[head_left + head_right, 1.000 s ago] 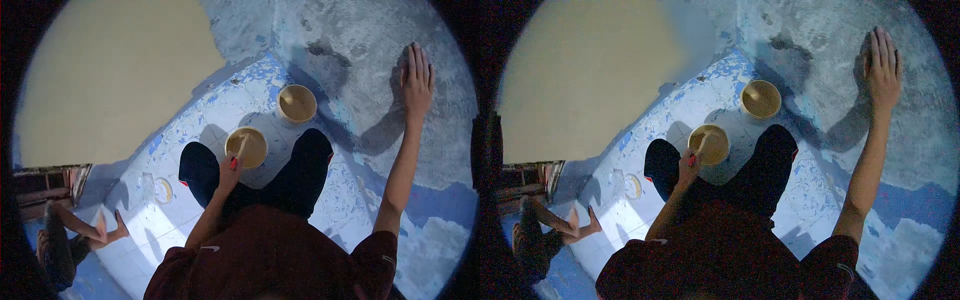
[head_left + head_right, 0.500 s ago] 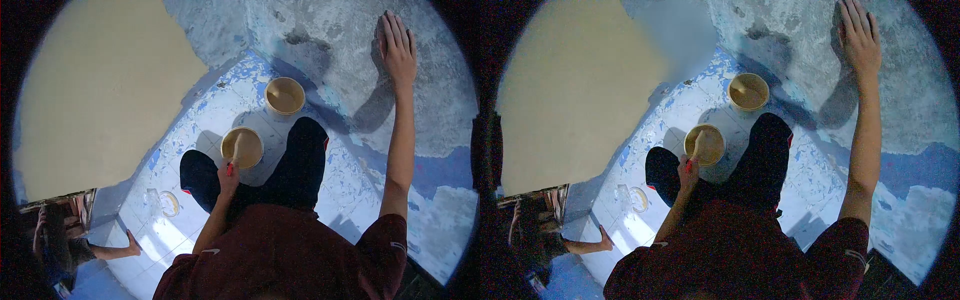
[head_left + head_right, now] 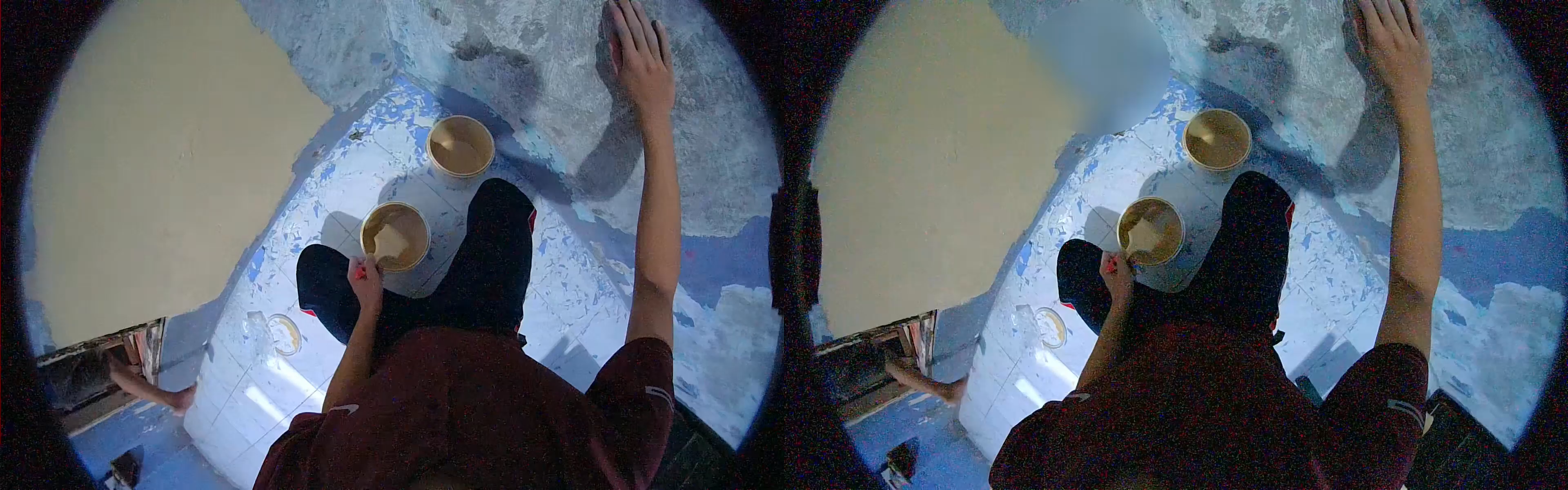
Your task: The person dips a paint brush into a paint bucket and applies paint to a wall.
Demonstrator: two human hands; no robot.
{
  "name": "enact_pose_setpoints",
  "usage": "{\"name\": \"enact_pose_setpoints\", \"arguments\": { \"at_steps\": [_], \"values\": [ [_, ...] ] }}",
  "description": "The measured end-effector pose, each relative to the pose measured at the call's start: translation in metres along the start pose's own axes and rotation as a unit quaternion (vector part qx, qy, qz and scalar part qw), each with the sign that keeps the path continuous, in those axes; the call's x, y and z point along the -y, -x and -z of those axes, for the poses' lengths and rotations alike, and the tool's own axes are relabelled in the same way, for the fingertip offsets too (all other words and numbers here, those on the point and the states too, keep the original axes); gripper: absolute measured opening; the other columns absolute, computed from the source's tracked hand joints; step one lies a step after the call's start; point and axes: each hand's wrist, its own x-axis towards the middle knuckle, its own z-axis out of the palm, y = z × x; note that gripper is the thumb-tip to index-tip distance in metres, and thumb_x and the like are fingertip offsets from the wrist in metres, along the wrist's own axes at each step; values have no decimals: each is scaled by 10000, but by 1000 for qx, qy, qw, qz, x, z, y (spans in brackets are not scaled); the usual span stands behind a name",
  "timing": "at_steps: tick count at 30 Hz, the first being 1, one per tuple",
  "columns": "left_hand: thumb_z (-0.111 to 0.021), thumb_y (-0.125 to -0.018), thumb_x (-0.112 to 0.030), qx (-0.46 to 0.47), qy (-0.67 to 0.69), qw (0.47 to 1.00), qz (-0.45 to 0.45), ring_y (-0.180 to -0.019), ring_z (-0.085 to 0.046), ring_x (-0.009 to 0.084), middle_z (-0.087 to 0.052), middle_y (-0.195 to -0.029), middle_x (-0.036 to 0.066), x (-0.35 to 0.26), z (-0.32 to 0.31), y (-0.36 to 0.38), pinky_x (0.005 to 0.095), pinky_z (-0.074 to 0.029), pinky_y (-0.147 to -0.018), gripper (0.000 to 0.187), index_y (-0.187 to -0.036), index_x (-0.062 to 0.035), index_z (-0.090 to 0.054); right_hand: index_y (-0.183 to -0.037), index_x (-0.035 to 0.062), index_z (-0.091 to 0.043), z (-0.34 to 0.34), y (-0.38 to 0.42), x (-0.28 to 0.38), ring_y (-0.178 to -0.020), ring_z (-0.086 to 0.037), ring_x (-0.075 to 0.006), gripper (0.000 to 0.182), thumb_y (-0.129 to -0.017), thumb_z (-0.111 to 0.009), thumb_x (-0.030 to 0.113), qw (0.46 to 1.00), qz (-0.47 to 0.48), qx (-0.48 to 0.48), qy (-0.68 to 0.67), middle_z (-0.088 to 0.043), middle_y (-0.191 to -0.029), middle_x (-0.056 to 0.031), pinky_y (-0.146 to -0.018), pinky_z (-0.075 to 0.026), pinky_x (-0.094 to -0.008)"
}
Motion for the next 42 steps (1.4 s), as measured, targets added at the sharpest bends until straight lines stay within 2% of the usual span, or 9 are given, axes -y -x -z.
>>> {"name": "enact_pose_setpoints", "arguments": {
  "at_steps": [3,6,8,14,23,30,32,36,42],
  "values": [
    [-586,-910,-171,-25,-40,999,-2,-520,-494,79,-512,-614,15,11,1,-10,231,-379,-448,215,-759,-71,-469,-1360,55,-432,-9,2,1,-1347,-362,-251,507,-867,-517,140,999,-5,-39,-6,-399,-1448,-88,-1135,-253,-400],
    [-585,-871,-120,-54,59,991,103,-498,-508,106,-549,-605,41,11,-8,-19,246,-378,-434,173,-734,-63,-495,-1364,58,-429,-5,3,-2,-1348,-359,-253,509,-868,-510,140,1000,3,-26,-16,-399,-1448,-89,-1134,-255,-405],
    [-555,-862,-141,-127,134,959,214,-474,-515,145,-575,-597,66,22,-10,-29,265,-378,-419,149,-745,-55,-522,-1365,58,-428,-9,3,-4,-1347,-360,-254,511,-867,-508,141,1000,6,-21,-5,-400,-1447,-91,-1134,-256,-408],
    [-432,-885,-220,-51,159,936,309,-485,-505,183,-535,-633,94,21,11,-35,268,-383,-403,193,-858,-43,-507,-1366,59,-431,-6,1,-6,-1343,-366,-256,517,-863,-518,143,1000,5,-10,-22,-404,-1445,-93,-1132,-257,-415],
    [-475,-900,-262,-32,280,871,402,-486,-477,155,-498,-636,66,30,42,-48,228,-341,-376,185,-819,-95,-472,-1356,54,-439,-10,6,-4,-1330,-383,-248,495,-879,-521,157,1000,9,-23,-20,-403,-1448,-83,-1127,-259,-415],
    [-526,-895,-262,-47,274,875,396,-474,-461,136,-487,-620,35,21,40,-48,222,-318,-366,173,-835,-103,-494,-1355,49,-435,-13,5,-6,-1337,-375,-251,490,-881,-506,152,999,8,-22,-21,-401,-1450,-81,-1130,-252,-414],
    [-545,-886,-263,-42,251,906,339,-464,-453,132,-479,-605,26,17,37,-39,221,-319,-366,170,-835,-104,-510,-1355,49,-435,-7,4,-4,-1339,-372,-250,491,-880,-506,150,1000,5,-17,-20,-403,-1448,-82,-1131,-251,-413],
    [-589,-867,-268,-57,201,917,341,-438,-455,132,-483,-580,24,16,35,-41,229,-321,-357,198,-800,-96,-517,-1353,46,-437,-8,3,-4,-1346,-363,-250,493,-876,-508,149,1000,4,-17,-21,-408,-1444,-83,-1135,-247,-414],
    [-680,-823,-283,-138,159,940,270,-393,-463,129,-494,-550,23,12,20,-33,252,-320,-346,279,-706,-107,-496,-1348,46,-443,-6,2,-3,-1344,-367,-252,496,-865,-516,134,1000,2,-17,-22,-407,-1445,-83,-1132,-253,-418]
  ]
}}
